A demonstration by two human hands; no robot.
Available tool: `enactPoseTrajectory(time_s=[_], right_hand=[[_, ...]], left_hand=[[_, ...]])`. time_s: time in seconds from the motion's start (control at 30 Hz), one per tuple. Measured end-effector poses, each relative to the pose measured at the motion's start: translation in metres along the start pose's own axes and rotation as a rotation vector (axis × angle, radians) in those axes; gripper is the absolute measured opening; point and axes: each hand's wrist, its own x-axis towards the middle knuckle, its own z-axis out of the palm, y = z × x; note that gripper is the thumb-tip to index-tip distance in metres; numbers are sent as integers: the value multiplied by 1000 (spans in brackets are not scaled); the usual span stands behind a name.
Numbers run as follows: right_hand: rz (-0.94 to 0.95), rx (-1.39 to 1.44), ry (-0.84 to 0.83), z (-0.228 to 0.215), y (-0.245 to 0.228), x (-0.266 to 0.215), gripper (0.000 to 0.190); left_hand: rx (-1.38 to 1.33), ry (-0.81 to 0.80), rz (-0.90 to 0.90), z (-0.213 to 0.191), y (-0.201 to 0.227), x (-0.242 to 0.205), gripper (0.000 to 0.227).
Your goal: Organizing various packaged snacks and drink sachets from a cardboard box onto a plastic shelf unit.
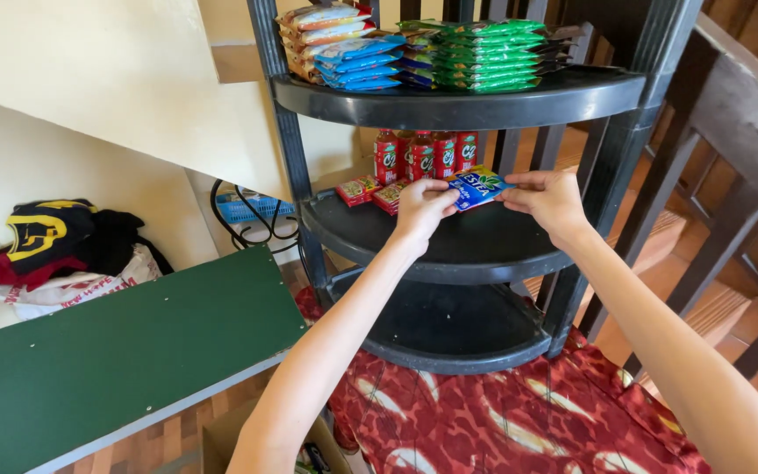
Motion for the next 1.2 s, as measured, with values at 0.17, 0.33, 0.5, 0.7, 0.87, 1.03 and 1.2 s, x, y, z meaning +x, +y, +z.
enactPoseTrajectory(time_s=[0.17,0.33,0.5,0.7,0.87,1.03,1.2], right_hand=[[-8,-156,52,-3,33,27,33],[-116,-505,125,-13,69,65,32],[-236,-679,124,-17,79,92,31],[-234,-702,66,-12,90,103,34],[-260,-744,7,-10,118,104,36],[-279,-755,-7,-8,123,101,34],[-312,-787,18,-1,110,90,35]], left_hand=[[190,28,61,5,-16,25,27],[439,88,202,10,-32,58,24],[702,167,520,12,-58,92,21],[769,183,436,14,-68,104,19],[853,144,349,8,-74,101,13],[890,134,313,6,-78,100,13],[864,128,326,7,-73,94,13]])
